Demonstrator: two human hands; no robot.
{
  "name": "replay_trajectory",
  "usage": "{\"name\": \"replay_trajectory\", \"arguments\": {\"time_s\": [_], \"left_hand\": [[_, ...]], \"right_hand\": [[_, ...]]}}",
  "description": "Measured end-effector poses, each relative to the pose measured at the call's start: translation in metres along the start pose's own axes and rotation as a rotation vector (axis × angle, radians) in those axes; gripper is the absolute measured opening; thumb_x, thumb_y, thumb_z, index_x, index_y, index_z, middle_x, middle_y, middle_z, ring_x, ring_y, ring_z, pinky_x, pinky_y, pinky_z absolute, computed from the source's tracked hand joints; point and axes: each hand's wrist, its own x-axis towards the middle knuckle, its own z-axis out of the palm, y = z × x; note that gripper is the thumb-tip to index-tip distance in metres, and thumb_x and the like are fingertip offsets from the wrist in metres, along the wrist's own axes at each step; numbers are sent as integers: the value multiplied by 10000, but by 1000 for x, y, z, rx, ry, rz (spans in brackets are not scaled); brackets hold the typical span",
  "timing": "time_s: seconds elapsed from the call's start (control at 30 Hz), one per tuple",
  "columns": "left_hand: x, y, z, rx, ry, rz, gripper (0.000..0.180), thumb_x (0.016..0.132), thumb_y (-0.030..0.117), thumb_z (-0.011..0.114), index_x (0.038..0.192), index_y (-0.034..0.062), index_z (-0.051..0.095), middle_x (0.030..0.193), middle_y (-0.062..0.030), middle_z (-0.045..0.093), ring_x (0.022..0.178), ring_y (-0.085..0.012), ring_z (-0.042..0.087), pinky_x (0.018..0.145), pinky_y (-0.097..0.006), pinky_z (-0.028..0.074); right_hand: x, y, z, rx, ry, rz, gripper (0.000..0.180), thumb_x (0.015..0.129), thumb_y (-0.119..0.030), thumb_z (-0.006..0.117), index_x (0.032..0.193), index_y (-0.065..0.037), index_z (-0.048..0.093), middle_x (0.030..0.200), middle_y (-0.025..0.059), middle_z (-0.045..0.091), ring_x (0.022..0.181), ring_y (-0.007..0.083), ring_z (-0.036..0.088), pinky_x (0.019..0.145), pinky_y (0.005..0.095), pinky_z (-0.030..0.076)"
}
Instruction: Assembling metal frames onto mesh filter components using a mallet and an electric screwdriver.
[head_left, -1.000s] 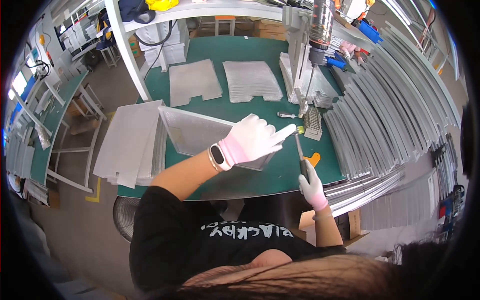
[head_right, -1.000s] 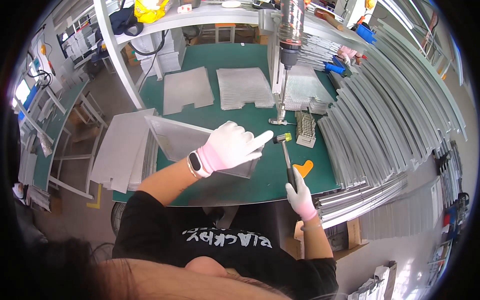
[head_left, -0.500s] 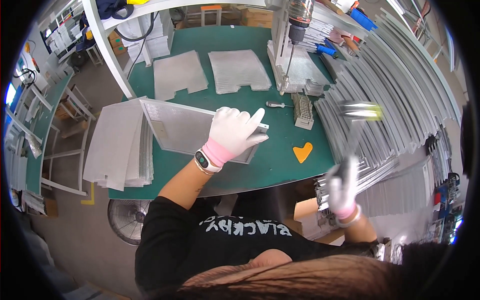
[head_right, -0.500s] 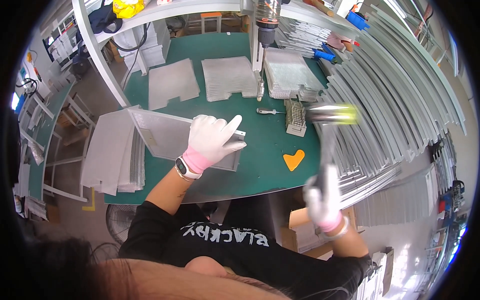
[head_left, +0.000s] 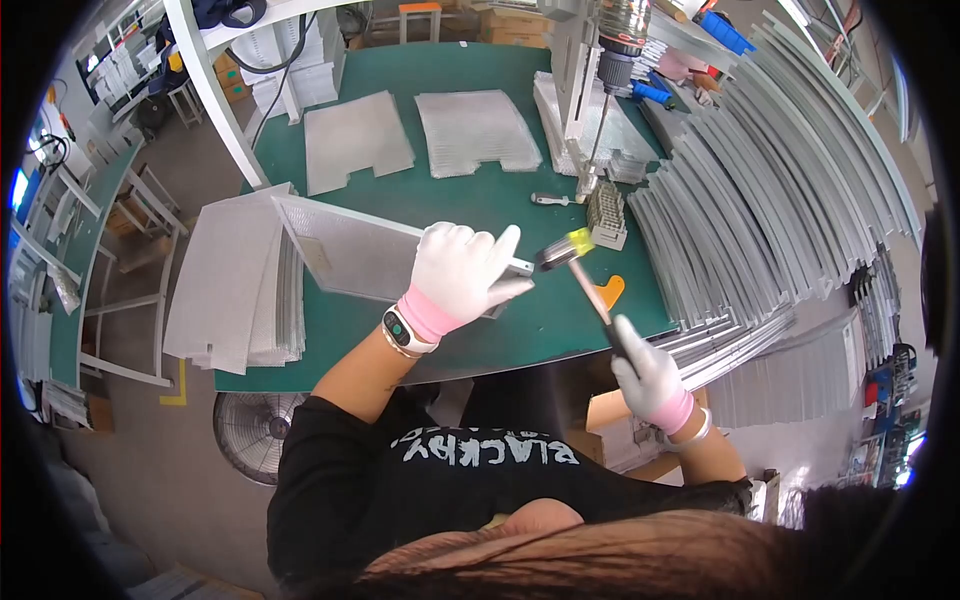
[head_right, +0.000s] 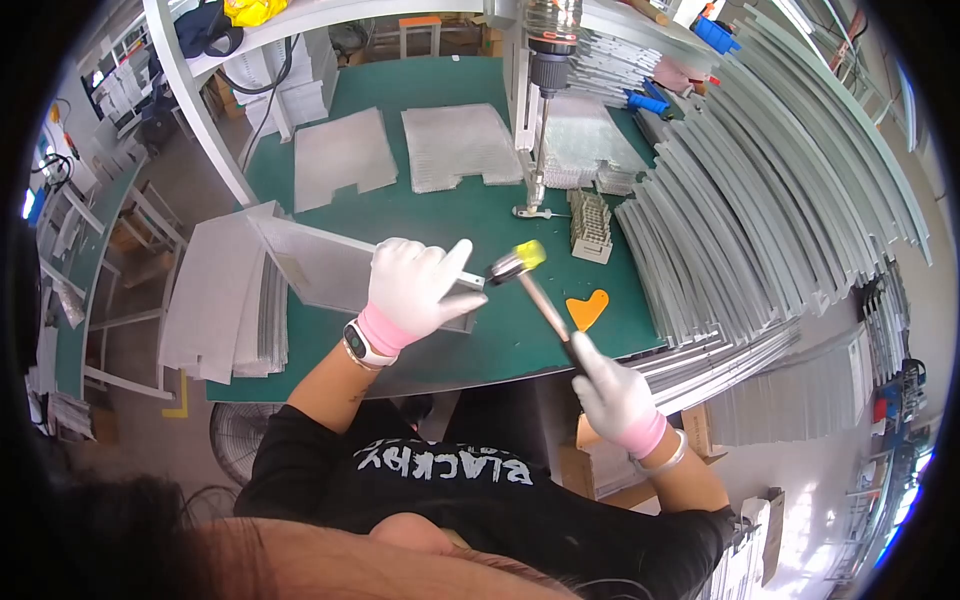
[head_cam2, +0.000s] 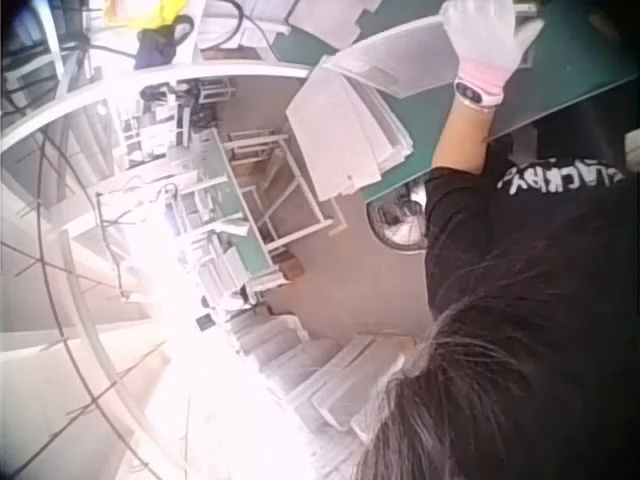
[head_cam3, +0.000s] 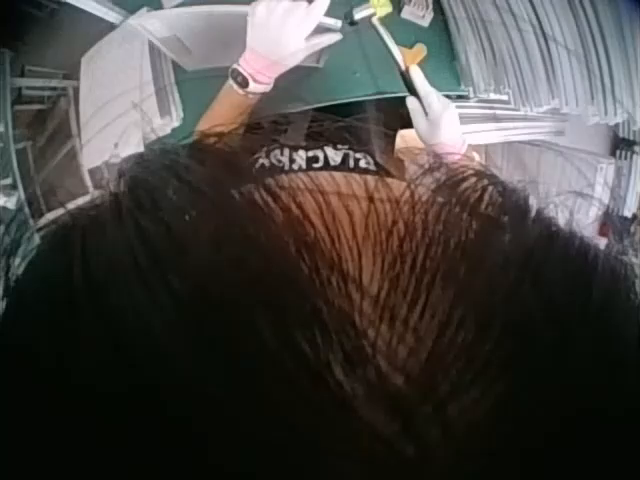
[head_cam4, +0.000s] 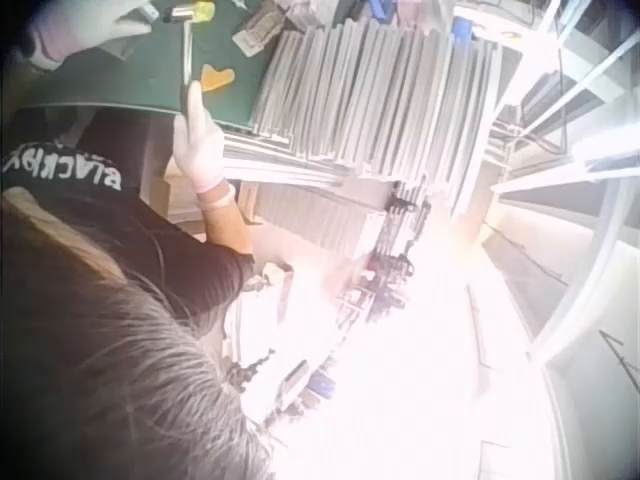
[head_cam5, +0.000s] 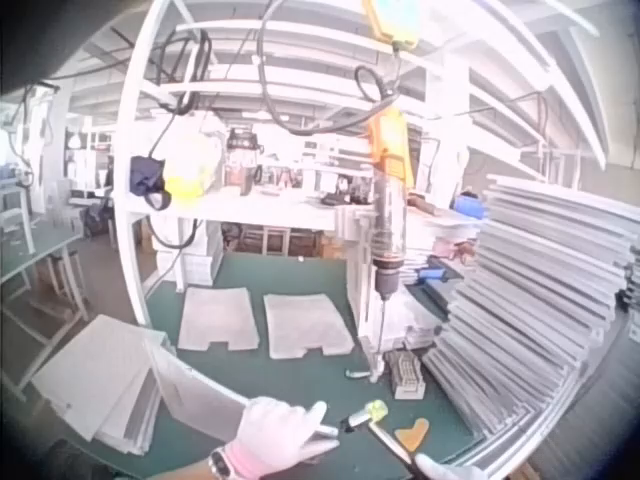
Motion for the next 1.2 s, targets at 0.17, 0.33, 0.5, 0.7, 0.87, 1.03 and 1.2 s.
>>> {"name": "replay_trajectory", "arguments": {"time_s": [0.17,0.33,0.5,0.7,0.87,1.03,1.2], "left_hand": [[-4,-4,-3,-16,15,-5,599,631,398,804,1114,80,650,678,-14,499,593,-201,498,586,-366,404],[-2,-1,-2,-10,-6,-11,625,622,392,804,1141,85,637,684,-15,498,611,-205,506,601,-373,409],[-7,-4,3,22,19,-20,634,619,403,793,1154,104,632,704,-15,503,630,-206,512,627,-378,416],[-2,-2,11,60,35,-34,617,637,423,772,1159,125,633,714,-10,503,644,-216,517,672,-387,432],[-6,-4,11,44,25,-51,605,637,429,771,1142,126,633,715,-11,509,650,-215,522,699,-399,434],[-2,3,12,65,63,-68,581,635,420,776,1113,123,634,714,-7,521,636,-218,528,690,-402,436],[-3,1,17,57,102,-65,540,644,380,786,1090,117,632,710,-10,533,623,-219,536,677,-411,440]], "right_hand": [[-3,3,-25,60,463,61,508,943,-59,479,1427,54,375,792,121,593,602,187,569,563,304,489],[8,-1,-18,-171,265,-150,585,909,-61,550,1458,-17,355,732,119,547,537,224,519,500,358,435],[21,-9,-50,-205,260,-92,548,832,23,602,1366,33,481,843,182,631,633,323,614,602,371,518],[29,-20,-47,-351,476,-382,498,879,-24,552,1360,63,458,741,133,565,568,265,558,552,326,482],[37,-25,-60,-276,194,-133,535,824,31,602,1352,22,510,781,163,596,612,316,592,573,391,495],[21,-26,-47,-133,453,-175,449,904,14,523,1340,108,471,836,128,570,675,191,553,634,327,486],[39,-39,-56,-191,-9,-43,542,807,71,588,1342,14,524,832,205,633,659,341,623,634,365,511]]}}
